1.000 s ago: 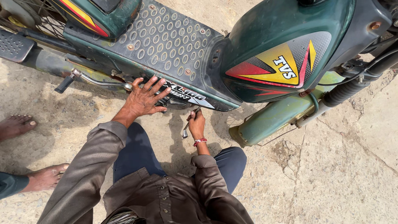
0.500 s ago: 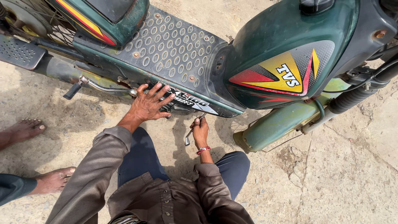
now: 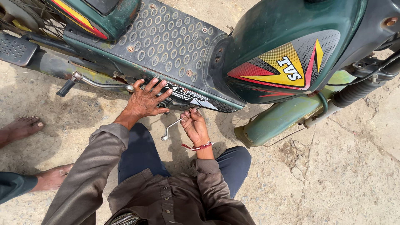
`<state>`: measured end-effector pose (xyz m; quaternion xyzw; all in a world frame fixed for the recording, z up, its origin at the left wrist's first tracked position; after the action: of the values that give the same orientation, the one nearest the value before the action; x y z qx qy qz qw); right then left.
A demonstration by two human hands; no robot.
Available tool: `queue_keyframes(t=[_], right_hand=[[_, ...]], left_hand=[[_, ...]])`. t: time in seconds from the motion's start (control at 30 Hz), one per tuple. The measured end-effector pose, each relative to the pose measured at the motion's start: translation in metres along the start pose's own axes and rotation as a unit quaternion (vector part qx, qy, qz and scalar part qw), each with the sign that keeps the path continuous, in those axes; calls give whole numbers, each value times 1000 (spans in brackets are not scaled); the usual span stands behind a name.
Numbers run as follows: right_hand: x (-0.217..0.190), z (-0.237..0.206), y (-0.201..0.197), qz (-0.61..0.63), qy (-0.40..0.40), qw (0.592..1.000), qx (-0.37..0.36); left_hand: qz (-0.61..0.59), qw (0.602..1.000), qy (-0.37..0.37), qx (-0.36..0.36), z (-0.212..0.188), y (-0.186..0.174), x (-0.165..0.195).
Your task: The person uses a wrench to loosen and remove bolts from the side panel of a motorcycle. They then remove a small cylindrical component from the engine area and walk away with it.
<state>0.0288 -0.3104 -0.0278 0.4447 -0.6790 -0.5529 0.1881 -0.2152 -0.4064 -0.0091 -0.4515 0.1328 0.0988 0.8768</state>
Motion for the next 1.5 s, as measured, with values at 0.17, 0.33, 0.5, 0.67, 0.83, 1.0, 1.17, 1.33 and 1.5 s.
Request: queue_keyframes(t=[0.17, 0.33, 0.5, 0.67, 0.83, 1.0, 1.17, 1.33, 1.5], right_hand=[[4, -2, -2, -134, -35, 990, 20], [-9, -11, 11, -9, -19, 999, 29], [-1, -5, 12, -152, -25, 986, 71], [-19, -3, 2, -740, -268, 581, 209], [-44, -20, -17, -761, -260, 565, 184], [-20, -15, -5, -377, -24, 916, 135], [-10, -8, 19, -58, 14, 998, 33], [-7, 0, 10, -306, -64, 942, 123], [-13, 3, -3, -701, -226, 657, 161]], left_hand=[[4, 1000, -2, -2, 0, 2, 0], [4, 1000, 0, -14, -1, 4, 1], [0, 1000, 1, -5, -1, 2, 1], [9, 1000, 1, -20, 1, 1, 0], [3, 1000, 1, -25, 0, 2, 1], [20, 1000, 5, -15, -3, 2, 1], [-3, 1000, 4, -13, -1, 3, 0], [5, 1000, 2, -13, -1, 4, 1], [0, 1000, 4, -15, -2, 3, 0]])
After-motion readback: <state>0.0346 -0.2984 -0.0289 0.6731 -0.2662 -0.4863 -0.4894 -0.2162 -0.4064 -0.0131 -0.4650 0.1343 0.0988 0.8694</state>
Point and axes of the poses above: each hand's wrist, its own z-axis towards the middle knuckle, its own y-axis out of the palm, x = y × z, the point moved 1 cm from there along z, towards the middle knuckle, and after that the axes turned 12 degrees about z, right-handed, at the moved point
